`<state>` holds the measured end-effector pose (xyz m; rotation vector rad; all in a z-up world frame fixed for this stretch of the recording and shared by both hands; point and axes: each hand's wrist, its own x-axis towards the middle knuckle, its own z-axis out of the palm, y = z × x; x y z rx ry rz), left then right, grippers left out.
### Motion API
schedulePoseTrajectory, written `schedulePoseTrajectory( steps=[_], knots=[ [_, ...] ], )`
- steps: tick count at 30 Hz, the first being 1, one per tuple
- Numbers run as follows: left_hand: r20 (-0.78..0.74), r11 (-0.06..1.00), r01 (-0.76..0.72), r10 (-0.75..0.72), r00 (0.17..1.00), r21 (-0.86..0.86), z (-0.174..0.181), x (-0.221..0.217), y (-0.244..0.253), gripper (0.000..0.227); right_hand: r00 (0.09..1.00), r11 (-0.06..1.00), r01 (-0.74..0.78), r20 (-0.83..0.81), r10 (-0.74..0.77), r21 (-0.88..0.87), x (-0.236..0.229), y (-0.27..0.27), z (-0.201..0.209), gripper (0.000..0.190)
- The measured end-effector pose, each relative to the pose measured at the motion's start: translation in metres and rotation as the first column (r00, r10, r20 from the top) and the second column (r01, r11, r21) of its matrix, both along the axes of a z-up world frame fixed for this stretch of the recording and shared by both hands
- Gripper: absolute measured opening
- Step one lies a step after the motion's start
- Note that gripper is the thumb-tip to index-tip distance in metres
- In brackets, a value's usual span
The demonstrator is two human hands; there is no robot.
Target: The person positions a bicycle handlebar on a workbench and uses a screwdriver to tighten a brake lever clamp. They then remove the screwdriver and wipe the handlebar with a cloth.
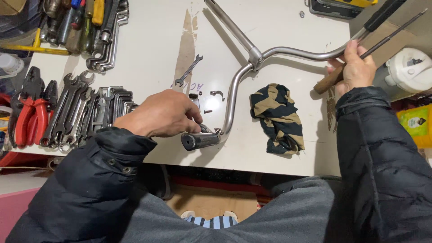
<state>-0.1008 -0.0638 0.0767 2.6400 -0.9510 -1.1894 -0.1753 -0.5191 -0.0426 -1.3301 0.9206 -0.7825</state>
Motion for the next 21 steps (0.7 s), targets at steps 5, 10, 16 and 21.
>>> schedulePoseTrajectory(
  steps=[5,10,16,21],
  knots=[
    [-0.051,0.991,-0.114,0.11,0.993,-0.074,0.004,-0.001,0.001,0.025,0.987,0.999,0.022,-0.159,-0.013,0.05,-0.014,-0.003,-0.011,0.045],
    [-0.132,0.943,-0.309,0.293,0.947,-0.127,0.023,-0.008,-0.001,0.015,0.993,0.992,0.063,-0.103,-0.052,0.108,-0.016,0.002,-0.012,0.038],
    [-0.139,0.915,-0.356,0.334,0.932,-0.191,0.024,-0.01,0.005,0.018,0.986,0.986,0.032,-0.169,-0.004,0.164,-0.028,-0.007,-0.024,0.041],
    [-0.2,0.834,-0.495,0.456,0.867,-0.244,0.022,-0.014,0.011,0.024,0.974,0.981,-0.092,-0.191,0.124,0.171,-0.044,-0.016,-0.033,0.05]
  ],
)
